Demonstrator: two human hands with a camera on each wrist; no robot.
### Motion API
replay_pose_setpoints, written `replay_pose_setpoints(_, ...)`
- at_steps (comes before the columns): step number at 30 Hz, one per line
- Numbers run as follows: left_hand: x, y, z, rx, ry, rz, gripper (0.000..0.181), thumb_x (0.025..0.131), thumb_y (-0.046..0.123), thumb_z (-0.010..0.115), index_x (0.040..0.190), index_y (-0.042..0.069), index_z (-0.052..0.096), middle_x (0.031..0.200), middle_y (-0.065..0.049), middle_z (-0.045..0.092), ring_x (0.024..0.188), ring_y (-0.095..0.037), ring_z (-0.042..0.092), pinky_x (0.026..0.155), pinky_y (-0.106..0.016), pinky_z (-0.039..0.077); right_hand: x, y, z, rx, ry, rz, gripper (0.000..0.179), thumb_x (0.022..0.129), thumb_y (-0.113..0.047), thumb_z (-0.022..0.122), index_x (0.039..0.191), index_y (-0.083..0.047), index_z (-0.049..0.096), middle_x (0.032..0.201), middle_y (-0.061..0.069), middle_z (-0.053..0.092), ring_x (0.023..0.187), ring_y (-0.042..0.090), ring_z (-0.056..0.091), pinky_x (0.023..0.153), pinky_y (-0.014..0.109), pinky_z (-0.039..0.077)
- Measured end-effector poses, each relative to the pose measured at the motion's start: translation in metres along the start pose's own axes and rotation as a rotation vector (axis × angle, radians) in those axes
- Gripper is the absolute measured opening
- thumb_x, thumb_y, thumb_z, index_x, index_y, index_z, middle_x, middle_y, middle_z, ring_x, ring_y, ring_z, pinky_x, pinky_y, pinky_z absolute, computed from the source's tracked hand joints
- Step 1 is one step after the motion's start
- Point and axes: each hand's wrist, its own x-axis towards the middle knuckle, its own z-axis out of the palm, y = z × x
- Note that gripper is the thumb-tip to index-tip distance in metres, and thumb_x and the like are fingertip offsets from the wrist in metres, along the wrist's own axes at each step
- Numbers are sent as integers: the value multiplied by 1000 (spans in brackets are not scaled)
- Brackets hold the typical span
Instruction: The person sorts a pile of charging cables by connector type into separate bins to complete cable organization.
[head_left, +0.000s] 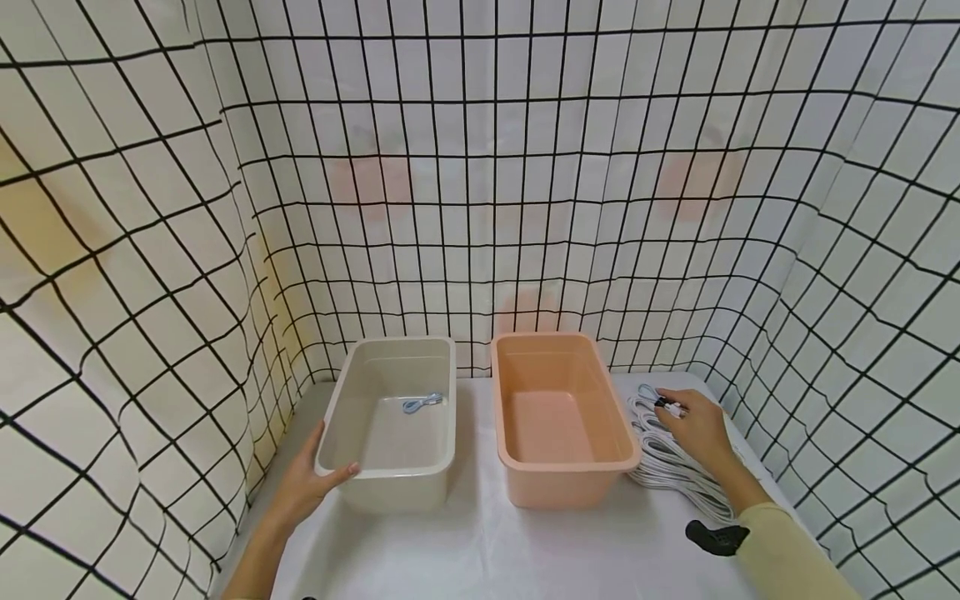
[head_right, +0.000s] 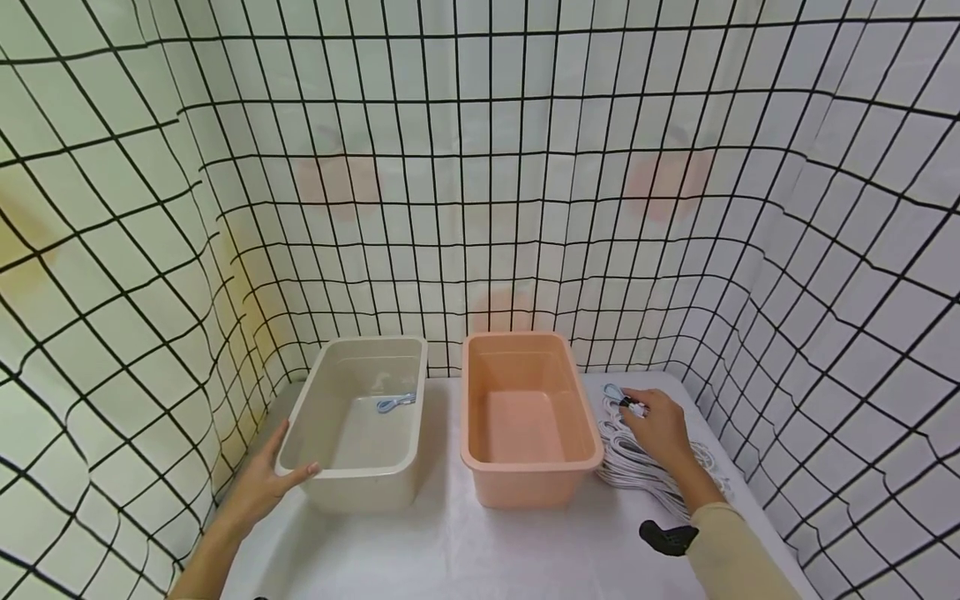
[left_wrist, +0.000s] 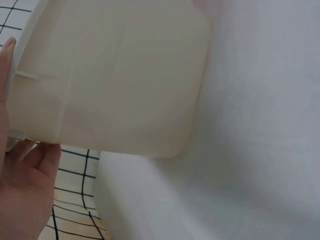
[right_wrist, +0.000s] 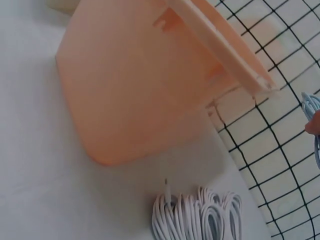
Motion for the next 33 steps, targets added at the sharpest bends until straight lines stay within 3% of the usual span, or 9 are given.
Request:
replay_pose_setpoints(5,3,0,2,13,8,20,111,88,27,84,163,-4,8,160,-38,23,138,-57,38,112,-68,31,10,-13,4,3,-46,-16,38,94,-7,74,129,6,68,115,25,66,107,45,63,87,62,55)
replay_pose_setpoints(15,1,0,2,19,21,43,111,88,26,84,163,-6,9,159,-38,24,137,-58,38,111,-69,32,28,-40,13,50,-99,-123,36,94,-5,75,128,6,69,115,23,68,106,43,64,85,60,57)
replay_pose_setpoints(24,1,0,0,22,12,38,111,88,26,84,163,-6,8,159,-39,25,137,-58,39,111,-69,33,43,-55,24,95,-166,-116,36,92,-7,79,126,1,73,118,21,70,112,41,64,90,57,57)
replay_pose_setpoints(33,1,-1,0,33,12,39,112,88,29,84,163,-5,8,159,-39,25,137,-58,39,110,-69,33,55,-70,35,152,-201,-178,30,91,-7,80,121,-2,76,116,15,72,107,37,67,86,55,58)
